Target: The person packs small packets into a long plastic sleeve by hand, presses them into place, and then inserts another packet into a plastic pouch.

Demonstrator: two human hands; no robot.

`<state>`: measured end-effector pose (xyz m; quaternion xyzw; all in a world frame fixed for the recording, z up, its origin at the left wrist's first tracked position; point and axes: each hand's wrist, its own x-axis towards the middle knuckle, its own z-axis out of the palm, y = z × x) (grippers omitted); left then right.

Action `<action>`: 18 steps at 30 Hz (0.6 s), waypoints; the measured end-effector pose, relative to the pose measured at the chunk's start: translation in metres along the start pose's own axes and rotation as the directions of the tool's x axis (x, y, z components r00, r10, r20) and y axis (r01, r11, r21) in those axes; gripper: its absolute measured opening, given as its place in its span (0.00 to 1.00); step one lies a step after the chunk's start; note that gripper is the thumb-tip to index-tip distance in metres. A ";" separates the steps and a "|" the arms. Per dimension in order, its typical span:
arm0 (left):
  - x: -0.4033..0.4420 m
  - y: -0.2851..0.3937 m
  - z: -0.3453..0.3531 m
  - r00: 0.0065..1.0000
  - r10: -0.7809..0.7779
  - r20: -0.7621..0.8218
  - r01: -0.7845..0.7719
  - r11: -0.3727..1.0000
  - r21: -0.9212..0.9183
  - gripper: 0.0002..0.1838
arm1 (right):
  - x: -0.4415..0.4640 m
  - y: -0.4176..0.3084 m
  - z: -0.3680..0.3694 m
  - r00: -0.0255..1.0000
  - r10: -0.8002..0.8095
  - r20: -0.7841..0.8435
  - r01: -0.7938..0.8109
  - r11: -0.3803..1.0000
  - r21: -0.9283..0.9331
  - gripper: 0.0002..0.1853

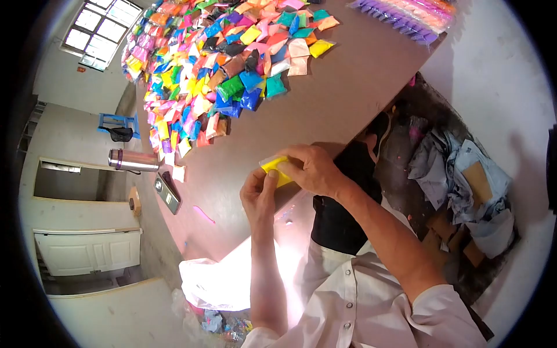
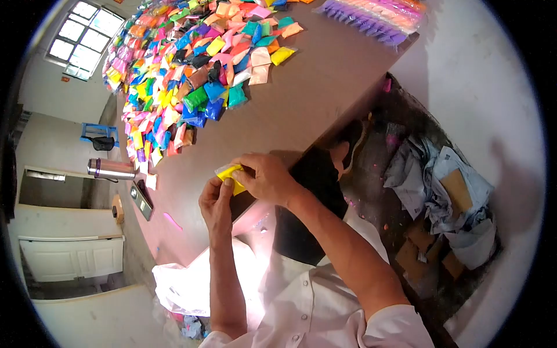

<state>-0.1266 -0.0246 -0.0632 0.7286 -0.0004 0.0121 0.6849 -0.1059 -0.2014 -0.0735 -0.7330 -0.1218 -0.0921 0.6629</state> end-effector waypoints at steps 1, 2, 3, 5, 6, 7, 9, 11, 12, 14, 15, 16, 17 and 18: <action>0.001 0.000 0.000 1.000 -0.005 0.003 0.006 1.000 -0.010 0.12 | -0.001 0.001 0.000 1.000 0.024 0.007 -0.024 0.999 0.024 0.11; 0.001 0.001 0.000 1.000 -0.012 0.006 0.012 1.000 -0.020 0.12 | -0.001 0.001 0.000 0.999 0.048 0.015 -0.049 0.998 0.048 0.11; 0.002 0.002 0.001 1.000 -0.017 0.005 0.017 1.000 -0.018 0.12 | -0.001 0.002 -0.001 0.998 0.053 0.017 -0.053 0.997 0.050 0.11; 0.002 0.004 0.003 0.999 0.005 -0.033 -0.006 1.000 -0.031 0.12 | 0.000 0.002 -0.001 0.999 -0.035 0.025 0.037 0.998 -0.055 0.10; 0.002 0.002 0.002 0.999 -0.002 -0.034 0.001 1.000 -0.030 0.12 | 0.000 0.001 -0.001 0.999 -0.029 0.027 0.030 0.998 -0.053 0.10; 0.002 -0.002 -0.001 1.000 0.009 -0.028 -0.009 1.000 -0.027 0.12 | 0.000 0.000 -0.001 0.999 -0.032 0.043 0.035 0.998 -0.053 0.10; 0.002 -0.007 -0.005 1.000 0.016 -0.023 -0.016 1.000 -0.025 0.12 | 0.000 -0.005 -0.002 0.998 -0.033 0.060 0.036 0.998 -0.053 0.10; 0.002 -0.010 -0.007 0.999 0.029 -0.029 -0.028 1.000 0.014 0.12 | 0.000 -0.008 -0.003 0.997 -0.014 0.072 0.019 0.997 -0.071 0.10; 0.002 -0.010 -0.006 0.999 0.026 -0.030 -0.025 1.000 0.014 0.12 | 0.000 -0.006 -0.002 0.997 -0.011 0.073 0.016 0.997 -0.071 0.10; 0.002 -0.009 -0.005 0.999 0.020 -0.030 -0.020 0.999 0.026 0.11 | 0.001 -0.001 0.001 0.998 -0.057 0.013 0.058 0.997 -0.041 0.09; 0.002 -0.007 -0.004 0.999 0.019 -0.030 -0.019 0.999 0.026 0.11 | 0.000 0.000 0.001 0.998 -0.056 0.013 0.057 0.998 -0.041 0.09; 0.002 -0.005 -0.001 0.999 0.011 -0.039 -0.011 1.000 0.010 0.11 | 0.000 0.000 0.001 0.999 -0.042 0.012 0.043 0.998 -0.054 0.09; 0.002 -0.003 0.001 0.999 0.005 -0.048 -0.005 1.000 -0.007 0.11 | 0.001 -0.001 0.001 0.999 -0.030 0.011 0.030 0.997 -0.066 0.09; 0.003 -0.003 0.000 0.999 0.008 -0.047 -0.009 1.000 -0.007 0.11 | 0.001 -0.001 0.001 0.999 -0.033 0.009 0.034 0.997 -0.067 0.09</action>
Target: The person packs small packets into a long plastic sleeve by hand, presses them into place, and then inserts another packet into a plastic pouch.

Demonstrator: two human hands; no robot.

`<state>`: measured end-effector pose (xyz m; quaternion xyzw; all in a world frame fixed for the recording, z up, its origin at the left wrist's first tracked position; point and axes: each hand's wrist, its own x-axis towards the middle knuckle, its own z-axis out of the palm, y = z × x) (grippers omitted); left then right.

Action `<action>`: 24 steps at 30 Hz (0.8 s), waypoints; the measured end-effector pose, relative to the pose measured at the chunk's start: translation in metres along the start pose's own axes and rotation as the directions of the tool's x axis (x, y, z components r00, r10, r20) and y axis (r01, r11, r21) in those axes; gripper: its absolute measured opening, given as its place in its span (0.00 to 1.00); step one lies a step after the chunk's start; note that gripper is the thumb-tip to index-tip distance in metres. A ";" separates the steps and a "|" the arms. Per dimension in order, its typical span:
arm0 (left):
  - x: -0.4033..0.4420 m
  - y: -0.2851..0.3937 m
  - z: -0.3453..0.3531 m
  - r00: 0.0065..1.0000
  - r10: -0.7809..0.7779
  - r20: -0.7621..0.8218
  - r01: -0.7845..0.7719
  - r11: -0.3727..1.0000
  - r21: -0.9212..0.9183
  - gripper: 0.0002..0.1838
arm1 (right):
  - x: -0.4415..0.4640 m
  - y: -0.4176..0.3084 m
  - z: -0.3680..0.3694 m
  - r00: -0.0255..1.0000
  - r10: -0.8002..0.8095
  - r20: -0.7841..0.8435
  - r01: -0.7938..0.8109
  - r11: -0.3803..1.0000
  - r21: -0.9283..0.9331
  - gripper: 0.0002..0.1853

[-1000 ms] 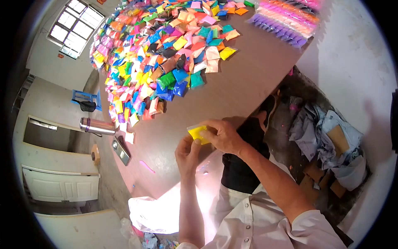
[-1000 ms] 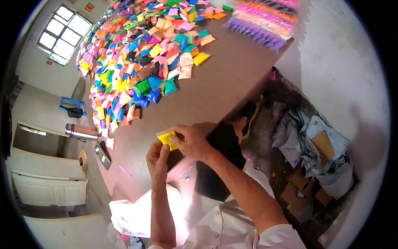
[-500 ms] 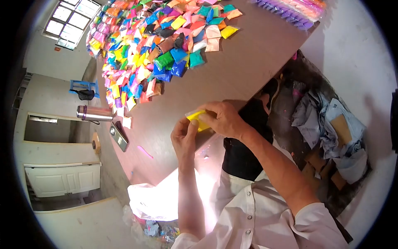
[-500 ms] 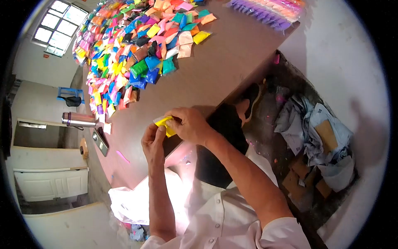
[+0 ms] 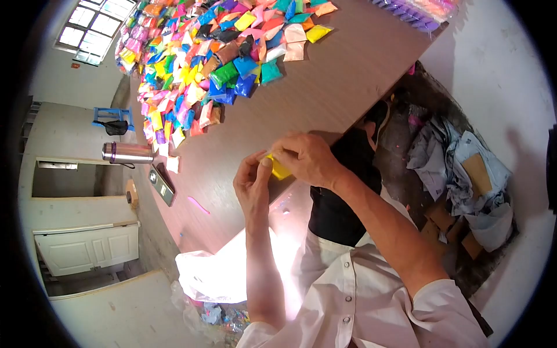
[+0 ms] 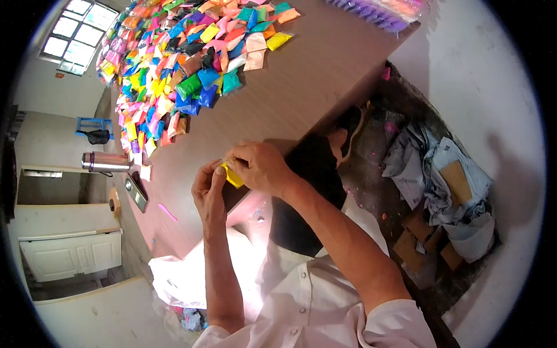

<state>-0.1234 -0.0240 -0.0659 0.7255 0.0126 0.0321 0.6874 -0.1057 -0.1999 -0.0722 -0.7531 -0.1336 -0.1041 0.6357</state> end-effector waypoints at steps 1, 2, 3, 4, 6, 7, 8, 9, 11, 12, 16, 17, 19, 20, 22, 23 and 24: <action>0.000 -0.001 -0.003 1.000 0.014 -0.001 -0.014 1.000 0.023 0.11 | -0.002 0.000 0.001 1.000 -0.021 -0.009 0.021 0.999 -0.031 0.09; 0.000 -0.002 -0.004 1.000 0.027 -0.001 -0.027 0.999 0.045 0.11 | -0.003 0.000 0.001 0.999 -0.041 -0.017 0.040 0.997 -0.062 0.09; -0.001 -0.002 -0.003 1.000 0.030 0.001 -0.030 0.999 0.044 0.11 | -0.003 0.001 0.001 0.999 -0.043 -0.019 0.042 0.997 -0.063 0.09; -0.001 -0.002 -0.002 1.000 0.027 -0.007 -0.027 0.999 0.032 0.11 | -0.002 0.001 0.002 0.999 -0.032 -0.014 0.032 0.998 -0.059 0.09; -0.002 -0.004 -0.003 1.000 0.026 -0.014 -0.026 0.999 0.020 0.11 | -0.002 -0.002 0.003 1.000 -0.024 -0.010 0.023 0.998 -0.055 0.09; -0.001 -0.008 -0.005 0.999 0.034 -0.019 -0.033 0.999 0.037 0.11 | -0.003 -0.003 0.003 0.999 -0.031 -0.030 0.030 0.998 -0.048 0.09; 0.000 -0.011 -0.007 0.999 0.041 -0.024 -0.040 0.998 0.055 0.10 | -0.003 -0.004 0.002 0.998 -0.038 -0.050 0.036 0.998 -0.041 0.08; 0.000 -0.013 -0.008 0.999 0.042 -0.023 -0.041 0.998 0.054 0.10 | -0.002 -0.004 0.001 0.998 -0.039 -0.051 0.037 0.998 -0.042 0.08; 0.000 -0.011 -0.007 0.999 0.013 -0.031 -0.012 0.999 0.033 0.11 | -0.002 -0.005 -0.001 0.999 0.040 -0.007 -0.040 0.999 -0.010 0.08; 0.000 -0.007 -0.005 0.999 0.014 -0.031 -0.013 0.999 0.032 0.11 | -0.002 -0.004 -0.001 0.999 0.039 -0.007 -0.039 0.999 -0.010 0.08; -0.001 -0.002 -0.002 0.999 0.031 0.042 -0.030 0.999 -0.022 0.13 | -0.002 0.001 0.002 0.998 0.057 -0.034 -0.053 0.994 0.094 0.08; 0.000 -0.004 -0.003 0.997 0.030 0.073 -0.029 0.999 -0.024 0.13 | -0.002 0.001 0.001 0.997 0.074 -0.031 -0.070 0.990 0.121 0.08; 0.002 -0.010 -0.006 0.996 0.041 0.076 -0.039 0.999 -0.024 0.13 | -0.002 0.001 -0.001 0.999 0.050 -0.018 -0.049 0.997 0.055 0.09; 0.003 -0.011 -0.007 0.996 0.050 0.077 -0.049 0.999 -0.023 0.13 | -0.002 0.001 -0.001 1.000 0.027 -0.002 -0.027 1.000 -0.011 0.10; 0.001 -0.012 -0.010 0.996 0.047 0.071 -0.044 0.998 -0.040 0.13 | -0.003 0.000 0.000 1.000 -0.004 -0.008 0.004 1.000 -0.016 0.11; 0.000 -0.012 -0.010 0.997 0.042 0.063 -0.038 0.998 -0.056 0.12 | -0.004 -0.002 0.000 0.999 -0.034 -0.013 0.034 0.999 -0.021 0.12; 0.000 -0.012 -0.010 0.997 0.042 0.063 -0.038 0.998 -0.056 0.12 | -0.003 -0.003 0.000 0.999 -0.034 -0.013 0.034 0.999 -0.021 0.12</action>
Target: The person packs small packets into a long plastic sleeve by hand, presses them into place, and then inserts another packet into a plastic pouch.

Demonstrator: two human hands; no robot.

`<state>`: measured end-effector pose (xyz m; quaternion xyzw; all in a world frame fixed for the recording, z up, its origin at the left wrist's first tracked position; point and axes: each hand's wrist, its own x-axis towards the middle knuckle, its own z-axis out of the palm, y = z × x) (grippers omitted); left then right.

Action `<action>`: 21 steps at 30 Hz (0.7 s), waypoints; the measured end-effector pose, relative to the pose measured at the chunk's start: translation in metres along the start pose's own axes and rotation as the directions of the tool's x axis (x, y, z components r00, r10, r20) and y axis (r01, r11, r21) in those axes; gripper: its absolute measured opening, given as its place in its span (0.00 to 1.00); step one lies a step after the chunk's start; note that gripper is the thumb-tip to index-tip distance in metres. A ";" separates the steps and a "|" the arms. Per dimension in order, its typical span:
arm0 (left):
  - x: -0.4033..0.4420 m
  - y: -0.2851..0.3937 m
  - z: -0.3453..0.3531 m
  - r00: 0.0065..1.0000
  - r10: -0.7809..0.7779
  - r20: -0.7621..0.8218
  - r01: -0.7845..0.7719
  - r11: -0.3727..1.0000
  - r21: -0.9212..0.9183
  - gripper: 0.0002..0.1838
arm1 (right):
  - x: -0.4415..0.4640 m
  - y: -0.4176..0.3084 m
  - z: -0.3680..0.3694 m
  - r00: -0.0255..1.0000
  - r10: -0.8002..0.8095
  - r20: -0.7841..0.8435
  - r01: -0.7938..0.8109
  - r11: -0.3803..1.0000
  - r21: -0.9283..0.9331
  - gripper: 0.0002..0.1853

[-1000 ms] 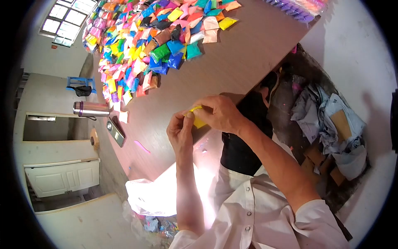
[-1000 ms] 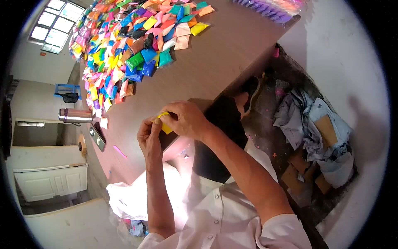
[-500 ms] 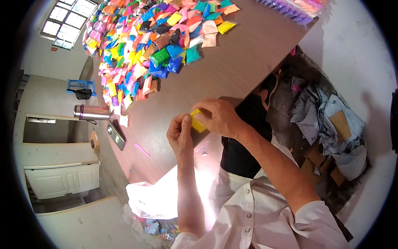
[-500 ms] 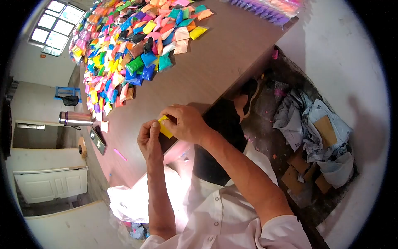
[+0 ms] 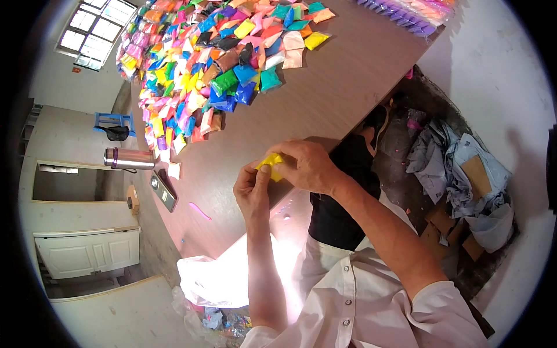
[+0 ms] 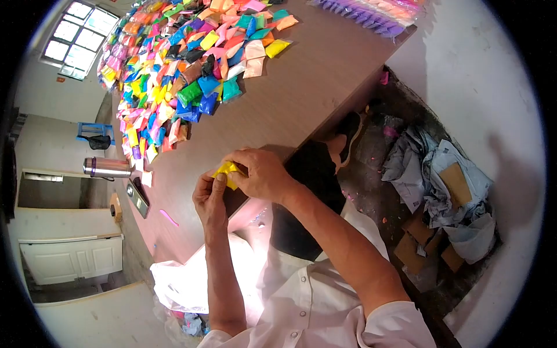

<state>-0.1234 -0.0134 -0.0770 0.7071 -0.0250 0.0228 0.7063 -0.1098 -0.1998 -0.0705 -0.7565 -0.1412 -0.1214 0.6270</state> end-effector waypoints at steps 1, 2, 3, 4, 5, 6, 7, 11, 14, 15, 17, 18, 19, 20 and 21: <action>0.000 0.001 0.000 1.000 -0.011 -0.010 0.011 1.000 0.003 0.12 | 0.000 -0.001 -0.001 1.000 0.019 0.017 -0.019 1.000 0.002 0.12; 0.000 0.002 0.001 1.000 -0.023 -0.020 0.023 1.000 0.006 0.12 | 0.001 -0.002 -0.002 0.999 0.037 0.035 -0.037 0.999 0.004 0.13; 0.000 0.004 0.003 1.000 -0.022 -0.020 0.022 1.000 0.006 0.12 | 0.001 -0.002 -0.001 0.999 0.036 0.034 -0.037 0.999 0.004 0.13; 0.000 0.005 0.006 1.000 -0.024 -0.020 0.024 0.999 0.032 0.12 | 0.000 0.000 -0.001 0.999 0.049 0.021 -0.050 0.998 0.038 0.13; 0.000 0.007 0.009 0.999 -0.025 -0.021 0.027 0.998 0.059 0.12 | 0.001 -0.002 -0.001 0.998 0.063 0.008 -0.063 0.995 0.073 0.13; -0.001 0.010 0.012 0.999 -0.025 -0.020 0.026 0.998 0.059 0.12 | 0.001 -0.003 -0.003 0.998 0.062 0.007 -0.063 0.995 0.073 0.13; -0.001 0.012 0.015 1.000 -0.011 -0.015 0.013 0.996 0.090 0.12 | 0.002 -0.004 -0.005 0.992 0.122 0.031 -0.125 0.985 0.115 0.14; -0.002 0.012 0.011 1.000 -0.019 0.021 0.016 0.989 0.147 0.14 | 0.002 -0.002 -0.004 0.993 0.119 0.029 -0.121 0.989 0.083 0.14; -0.001 0.005 0.005 1.000 0.000 0.019 -0.001 0.997 0.073 0.14 | 0.002 -0.005 -0.004 1.000 0.028 0.009 -0.028 1.000 0.007 0.14; -0.001 0.005 0.004 1.000 0.000 0.019 -0.001 0.997 0.073 0.14 | 0.002 -0.005 -0.004 1.000 0.028 0.009 -0.028 1.000 0.008 0.14; 0.000 0.005 0.004 1.000 -0.007 0.029 0.005 0.999 0.049 0.13 | 0.002 -0.004 -0.004 0.999 0.041 0.022 -0.041 0.999 -0.004 0.15; 0.000 0.005 0.004 1.000 -0.007 0.030 0.005 0.999 0.049 0.13 | 0.001 -0.004 -0.004 0.999 0.041 0.022 -0.041 0.999 -0.004 0.15; 0.000 0.006 0.005 0.999 -0.017 0.032 0.015 0.999 0.048 0.13 | 0.001 -0.004 -0.004 0.997 0.069 0.024 -0.070 0.997 0.031 0.15; 0.000 0.006 0.006 0.999 -0.027 0.035 0.025 0.999 0.047 0.13 | 0.001 -0.004 -0.005 0.995 0.097 0.027 -0.099 0.993 0.065 0.15; -0.001 0.007 0.008 0.999 -0.027 0.035 0.025 0.999 0.047 0.13 | 0.001 -0.004 -0.006 0.995 0.097 0.026 -0.099 0.993 0.065 0.15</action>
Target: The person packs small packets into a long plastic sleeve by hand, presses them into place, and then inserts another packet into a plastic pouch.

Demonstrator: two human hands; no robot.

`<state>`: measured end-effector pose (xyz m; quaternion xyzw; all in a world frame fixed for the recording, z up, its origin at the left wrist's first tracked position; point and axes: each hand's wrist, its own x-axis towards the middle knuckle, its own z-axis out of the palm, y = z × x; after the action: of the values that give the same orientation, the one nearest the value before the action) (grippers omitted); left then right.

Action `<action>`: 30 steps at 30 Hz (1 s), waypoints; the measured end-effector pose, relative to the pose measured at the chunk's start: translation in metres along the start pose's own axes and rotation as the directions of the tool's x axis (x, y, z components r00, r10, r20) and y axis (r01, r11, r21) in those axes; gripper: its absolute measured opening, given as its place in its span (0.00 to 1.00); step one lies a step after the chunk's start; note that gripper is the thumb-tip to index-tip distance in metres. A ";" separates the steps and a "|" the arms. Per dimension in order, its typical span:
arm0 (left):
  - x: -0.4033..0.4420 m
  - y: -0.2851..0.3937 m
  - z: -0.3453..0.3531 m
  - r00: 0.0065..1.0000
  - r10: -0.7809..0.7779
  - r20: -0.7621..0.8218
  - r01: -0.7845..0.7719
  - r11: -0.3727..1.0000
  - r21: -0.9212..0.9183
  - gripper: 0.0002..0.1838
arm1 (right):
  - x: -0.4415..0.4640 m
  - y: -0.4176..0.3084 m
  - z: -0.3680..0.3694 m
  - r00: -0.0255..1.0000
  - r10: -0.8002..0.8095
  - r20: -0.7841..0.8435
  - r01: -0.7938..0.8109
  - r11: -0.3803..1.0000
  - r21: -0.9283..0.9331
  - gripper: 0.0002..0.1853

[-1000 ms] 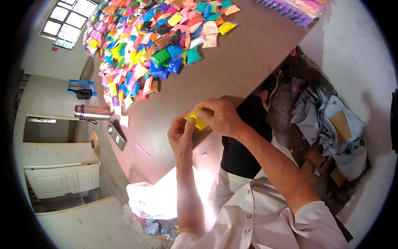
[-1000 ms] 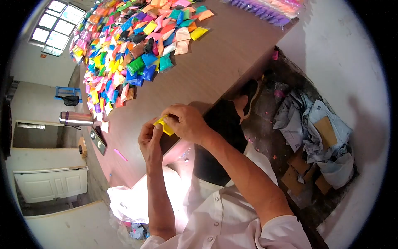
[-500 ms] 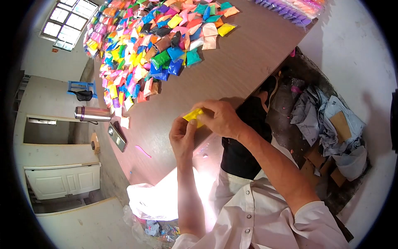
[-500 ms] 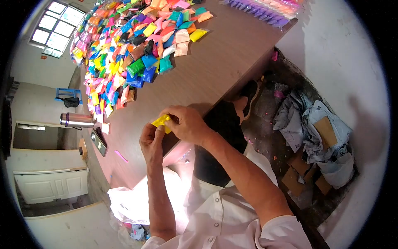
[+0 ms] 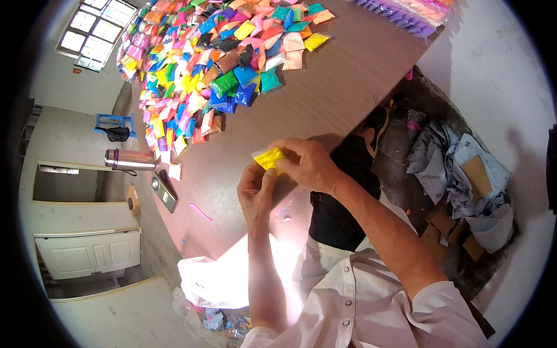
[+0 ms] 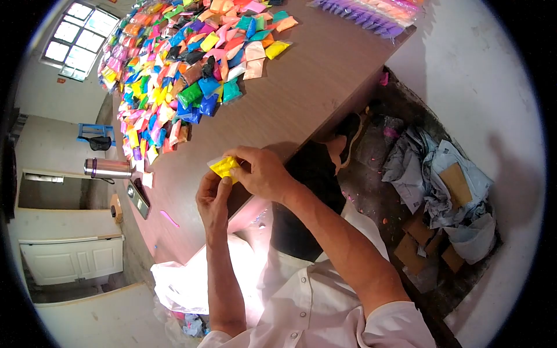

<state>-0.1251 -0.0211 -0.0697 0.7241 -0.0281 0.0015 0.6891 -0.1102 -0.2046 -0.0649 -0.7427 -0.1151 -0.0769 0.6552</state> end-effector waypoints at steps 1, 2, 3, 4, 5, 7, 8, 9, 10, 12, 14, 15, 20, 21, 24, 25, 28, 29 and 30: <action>-0.001 0.002 0.002 1.000 -0.001 0.001 0.001 0.998 0.056 0.13 | 0.001 0.000 -0.001 0.999 0.036 0.007 -0.037 0.998 0.052 0.16; -0.002 0.003 0.002 1.000 -0.002 0.002 0.002 0.994 0.112 0.13 | 0.001 0.000 -0.002 0.997 0.073 0.015 -0.074 0.992 0.103 0.16; -0.002 0.005 0.003 1.000 -0.003 0.002 0.003 0.994 0.112 0.13 | 0.001 0.001 -0.002 0.997 0.073 0.015 -0.074 0.992 0.103 0.16; -0.002 0.006 0.003 1.000 -0.007 0.015 0.005 0.995 0.103 0.13 | 0.001 0.001 -0.002 0.998 0.068 0.015 -0.069 0.995 0.076 0.17; -0.002 0.006 0.003 1.000 -0.010 0.028 0.007 0.996 0.093 0.13 | 0.001 0.001 -0.002 0.998 0.062 0.016 -0.062 0.997 0.050 0.17; -0.002 0.000 -0.001 1.000 0.005 0.026 -0.007 0.998 0.068 0.13 | 0.000 0.002 0.000 1.000 0.015 0.006 -0.015 1.000 0.002 0.18; -0.001 -0.003 -0.003 0.999 0.020 0.024 -0.021 0.999 0.043 0.12 | 0.001 0.001 0.000 0.999 -0.034 -0.002 0.033 0.998 -0.045 0.18; -0.001 -0.005 -0.004 0.999 0.021 0.024 -0.022 0.999 0.043 0.12 | 0.001 -0.001 0.000 0.999 -0.034 -0.002 0.034 0.998 -0.045 0.18; 0.000 -0.007 -0.004 0.999 0.027 0.018 -0.027 1.000 0.003 0.12 | 0.001 -0.002 -0.002 0.999 -0.022 0.023 0.024 0.997 -0.074 0.19; 0.001 -0.006 -0.004 0.999 0.032 0.013 -0.031 0.999 -0.036 0.11 | 0.001 -0.003 -0.002 0.999 -0.009 0.046 0.014 0.995 -0.101 0.20; 0.001 -0.004 -0.002 1.000 0.003 0.018 -0.002 0.999 -0.036 0.13 | 0.001 0.001 0.000 1.000 0.001 0.026 0.000 0.999 -0.041 0.21; 0.000 -0.002 -0.001 1.000 0.002 0.018 -0.002 0.999 -0.036 0.13 | 0.001 0.003 0.000 1.000 0.001 0.026 0.000 0.999 -0.041 0.21; 0.000 -0.001 -0.001 0.999 -0.021 0.045 0.017 0.996 0.084 0.16 | 0.001 0.007 0.002 0.999 0.043 0.000 -0.043 0.997 0.063 0.21; 0.000 -0.002 -0.001 0.999 -0.021 0.044 0.017 0.996 0.084 0.16 | 0.001 0.006 0.001 0.999 0.043 0.000 -0.043 0.997 0.062 0.21; 0.001 -0.006 -0.004 0.999 0.012 0.032 -0.013 1.000 0.021 0.16 | 0.001 0.004 -0.001 0.999 0.038 0.028 -0.037 0.999 -0.026 0.22; 0.001 -0.007 -0.005 0.999 0.020 0.025 -0.020 1.000 -0.002 0.16 | 0.001 0.005 0.001 1.000 -0.005 0.026 0.006 0.998 -0.059 0.23; 0.002 -0.004 -0.004 1.000 -0.004 0.013 0.005 1.000 -0.019 0.16 | -0.001 0.005 0.001 1.000 -0.021 0.020 0.022 0.997 -0.075 0.24; 0.001 -0.001 -0.002 0.999 -0.036 0.007 0.036 0.999 -0.014 0.16 | -0.001 0.004 0.001 1.000 0.006 0.016 -0.005 0.998 -0.057 0.24; 0.001 0.002 0.001 0.999 -0.036 0.008 0.036 0.999 -0.014 0.16 | -0.001 0.004 0.001 1.000 0.007 0.016 -0.006 0.998 -0.057 0.24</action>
<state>-0.1243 -0.0224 -0.0674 0.7197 -0.0174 -0.0139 0.6939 -0.1099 -0.2043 -0.0686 -0.7619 -0.1158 -0.0721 0.6331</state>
